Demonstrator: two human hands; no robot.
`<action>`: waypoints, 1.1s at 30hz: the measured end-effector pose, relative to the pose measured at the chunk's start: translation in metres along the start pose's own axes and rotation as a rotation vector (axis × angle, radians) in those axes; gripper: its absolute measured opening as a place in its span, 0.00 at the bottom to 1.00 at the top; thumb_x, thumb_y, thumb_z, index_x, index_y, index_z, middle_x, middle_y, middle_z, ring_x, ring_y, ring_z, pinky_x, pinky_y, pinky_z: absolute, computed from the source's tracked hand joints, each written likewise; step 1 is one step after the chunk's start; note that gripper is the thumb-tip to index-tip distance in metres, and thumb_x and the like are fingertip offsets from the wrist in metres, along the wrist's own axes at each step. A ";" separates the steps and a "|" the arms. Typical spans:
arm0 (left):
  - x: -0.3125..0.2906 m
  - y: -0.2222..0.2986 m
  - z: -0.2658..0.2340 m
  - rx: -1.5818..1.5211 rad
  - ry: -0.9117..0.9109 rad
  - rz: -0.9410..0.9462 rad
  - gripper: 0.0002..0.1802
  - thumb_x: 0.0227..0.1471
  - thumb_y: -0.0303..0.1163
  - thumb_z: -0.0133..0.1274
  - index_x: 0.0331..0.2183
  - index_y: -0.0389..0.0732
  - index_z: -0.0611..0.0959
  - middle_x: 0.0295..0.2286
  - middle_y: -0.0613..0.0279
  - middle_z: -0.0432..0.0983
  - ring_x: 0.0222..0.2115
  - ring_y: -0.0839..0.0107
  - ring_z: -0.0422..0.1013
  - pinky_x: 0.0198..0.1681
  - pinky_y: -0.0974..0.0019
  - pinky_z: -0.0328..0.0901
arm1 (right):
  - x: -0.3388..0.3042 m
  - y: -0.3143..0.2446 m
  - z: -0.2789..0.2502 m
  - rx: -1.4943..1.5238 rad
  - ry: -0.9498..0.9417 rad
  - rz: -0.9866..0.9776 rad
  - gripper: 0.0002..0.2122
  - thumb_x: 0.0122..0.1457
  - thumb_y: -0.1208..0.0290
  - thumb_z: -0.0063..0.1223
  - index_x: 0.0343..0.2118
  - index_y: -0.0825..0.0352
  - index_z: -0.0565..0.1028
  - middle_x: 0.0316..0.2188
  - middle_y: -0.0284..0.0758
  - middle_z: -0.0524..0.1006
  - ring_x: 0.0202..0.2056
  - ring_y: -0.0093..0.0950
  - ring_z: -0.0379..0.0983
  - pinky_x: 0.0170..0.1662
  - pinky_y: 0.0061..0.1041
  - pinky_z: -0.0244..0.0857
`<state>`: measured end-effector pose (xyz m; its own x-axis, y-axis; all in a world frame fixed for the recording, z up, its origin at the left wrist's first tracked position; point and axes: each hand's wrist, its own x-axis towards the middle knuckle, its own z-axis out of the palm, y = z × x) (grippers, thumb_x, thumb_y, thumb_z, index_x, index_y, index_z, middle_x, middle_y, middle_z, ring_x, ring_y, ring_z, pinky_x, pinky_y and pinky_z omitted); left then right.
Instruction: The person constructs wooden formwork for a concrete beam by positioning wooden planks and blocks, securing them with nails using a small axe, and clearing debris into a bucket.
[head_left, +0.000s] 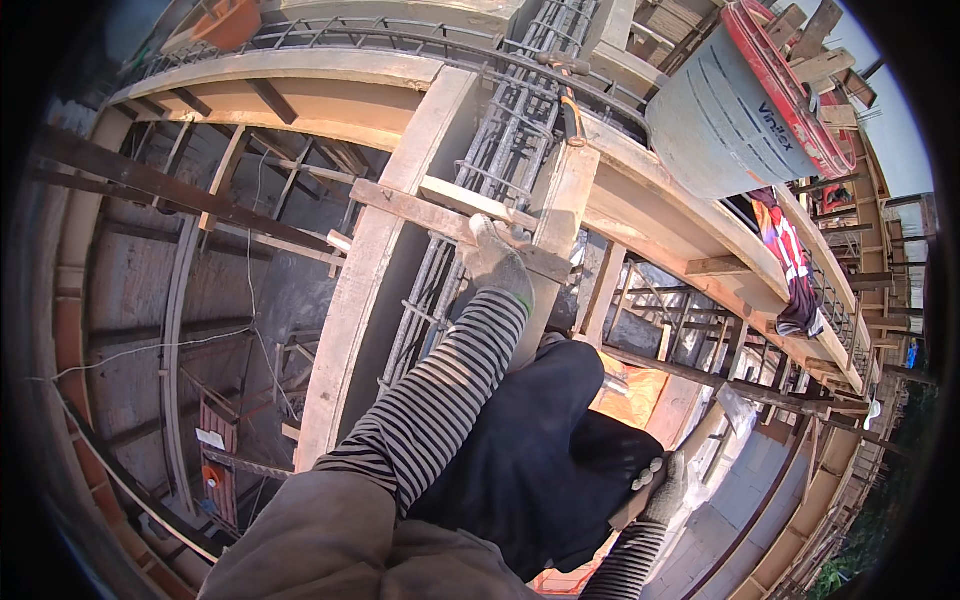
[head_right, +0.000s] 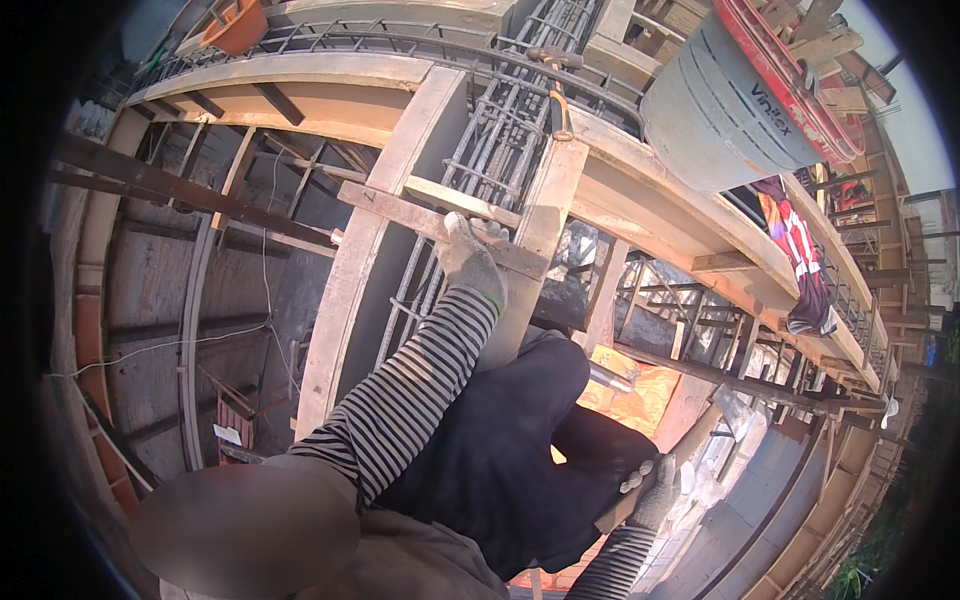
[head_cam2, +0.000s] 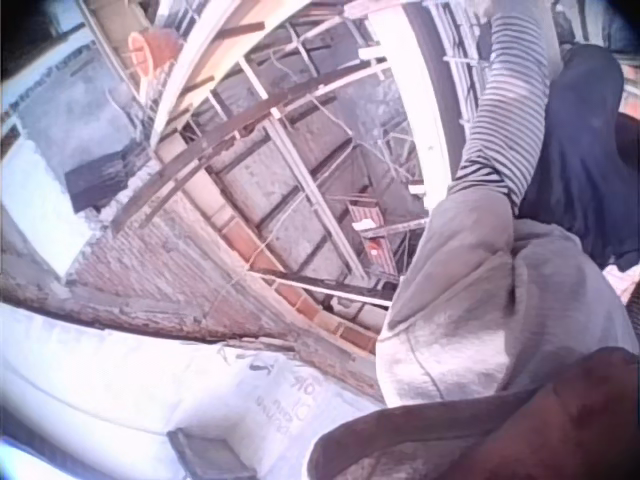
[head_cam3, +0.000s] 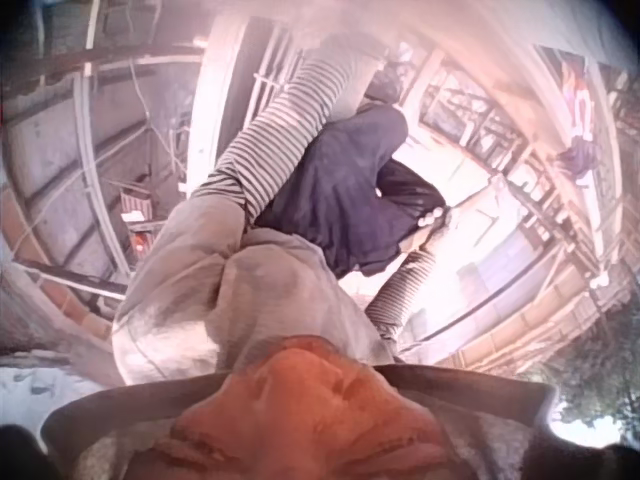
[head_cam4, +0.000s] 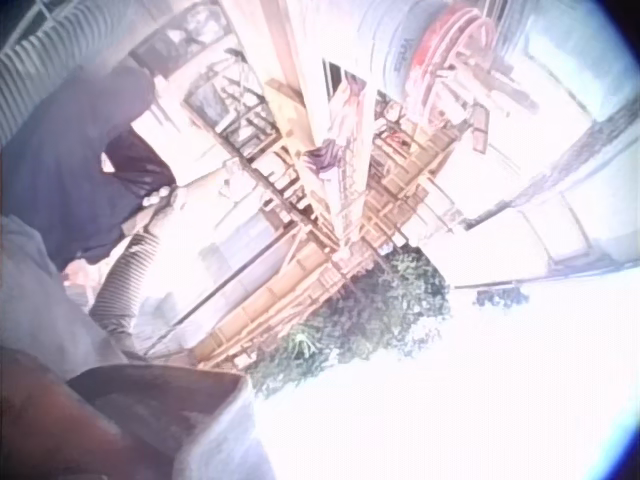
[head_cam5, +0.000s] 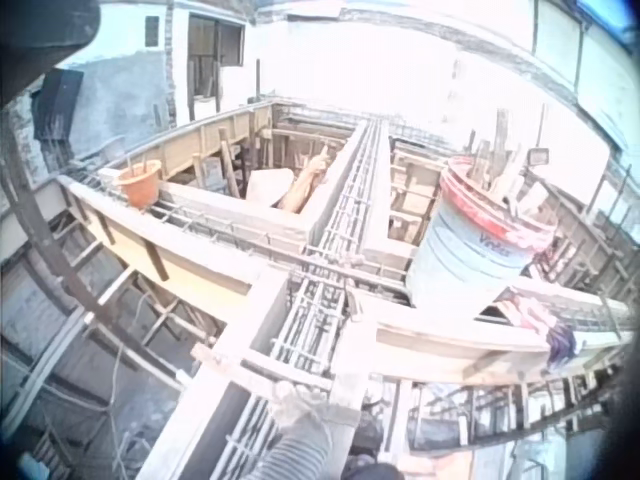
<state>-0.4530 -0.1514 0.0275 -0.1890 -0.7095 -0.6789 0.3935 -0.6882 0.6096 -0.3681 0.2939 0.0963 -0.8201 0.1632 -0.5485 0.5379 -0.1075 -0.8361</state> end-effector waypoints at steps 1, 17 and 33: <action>0.010 -0.002 -0.010 -0.054 -0.016 0.006 0.26 0.69 0.48 0.48 0.57 0.39 0.69 0.42 0.56 0.76 0.40 0.65 0.77 0.41 0.60 0.75 | 0.002 0.001 0.001 0.026 -0.002 0.022 0.12 0.70 0.60 0.56 0.42 0.65 0.73 0.22 0.34 0.74 0.15 0.29 0.71 0.15 0.30 0.69; 0.042 0.006 -0.064 0.199 -0.384 -0.174 0.15 0.68 0.43 0.53 0.48 0.45 0.77 0.35 0.66 0.77 0.35 0.72 0.76 0.37 0.64 0.73 | 0.007 -0.014 0.029 0.142 -0.025 0.112 0.13 0.72 0.57 0.51 0.40 0.65 0.74 0.25 0.34 0.76 0.18 0.28 0.73 0.17 0.30 0.71; 0.023 0.011 -0.053 0.284 -0.407 -0.201 0.17 0.65 0.36 0.58 0.53 0.45 0.76 0.40 0.66 0.79 0.36 0.72 0.79 0.38 0.67 0.76 | 0.013 -0.011 0.012 0.198 -0.013 0.218 0.14 0.71 0.53 0.51 0.41 0.61 0.72 0.24 0.29 0.73 0.20 0.26 0.72 0.20 0.30 0.72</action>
<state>-0.4058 -0.1671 -0.0033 -0.5914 -0.5223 -0.6143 0.0657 -0.7905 0.6089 -0.3867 0.2859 0.0983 -0.6923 0.1031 -0.7142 0.6541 -0.3283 -0.6815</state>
